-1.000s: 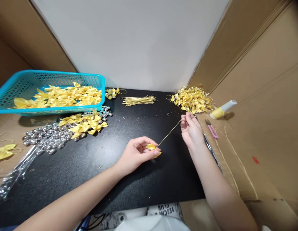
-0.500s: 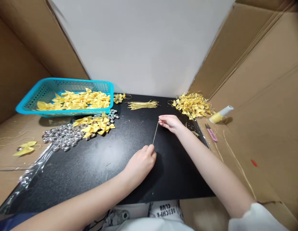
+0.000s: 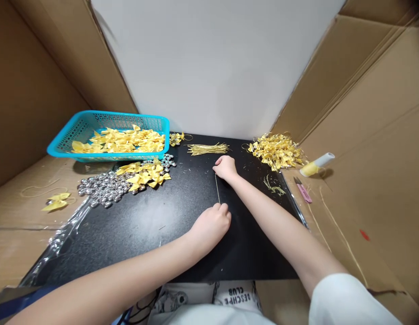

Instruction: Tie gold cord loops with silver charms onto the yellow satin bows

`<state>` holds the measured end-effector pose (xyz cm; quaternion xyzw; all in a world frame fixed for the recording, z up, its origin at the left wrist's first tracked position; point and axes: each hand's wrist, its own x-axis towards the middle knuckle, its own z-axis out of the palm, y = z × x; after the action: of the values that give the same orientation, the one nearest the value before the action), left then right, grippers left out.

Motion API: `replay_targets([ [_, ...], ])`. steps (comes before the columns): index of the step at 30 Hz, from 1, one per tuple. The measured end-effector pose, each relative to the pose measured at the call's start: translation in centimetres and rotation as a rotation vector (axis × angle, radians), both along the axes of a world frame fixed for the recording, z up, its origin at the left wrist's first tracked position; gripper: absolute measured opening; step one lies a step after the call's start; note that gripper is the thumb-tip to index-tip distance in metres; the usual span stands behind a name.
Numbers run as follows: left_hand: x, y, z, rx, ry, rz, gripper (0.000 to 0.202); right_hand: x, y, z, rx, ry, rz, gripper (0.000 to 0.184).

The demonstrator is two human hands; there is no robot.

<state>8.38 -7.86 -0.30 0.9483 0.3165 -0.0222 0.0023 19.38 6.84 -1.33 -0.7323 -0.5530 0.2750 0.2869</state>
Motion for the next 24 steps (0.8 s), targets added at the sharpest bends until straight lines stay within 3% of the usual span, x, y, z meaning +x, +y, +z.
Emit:
replay_targets([
  [9,-0.2,0.3,-1.3,0.011,-0.055,-0.022,0.013,-0.6,-0.1,0.3,0.051,-0.202,0.042,0.022],
  [15,-0.6,0.1,-1.4,0.016,-0.062,-0.096,0.012,-0.9,0.2,1.0,0.008,-0.305,0.127,0.019],
  [24,-0.8,1.3,-3.4,0.081,-0.347,-0.206,0.017,-1.1,0.6,2.0,-0.067,-0.457,0.250,0.019],
])
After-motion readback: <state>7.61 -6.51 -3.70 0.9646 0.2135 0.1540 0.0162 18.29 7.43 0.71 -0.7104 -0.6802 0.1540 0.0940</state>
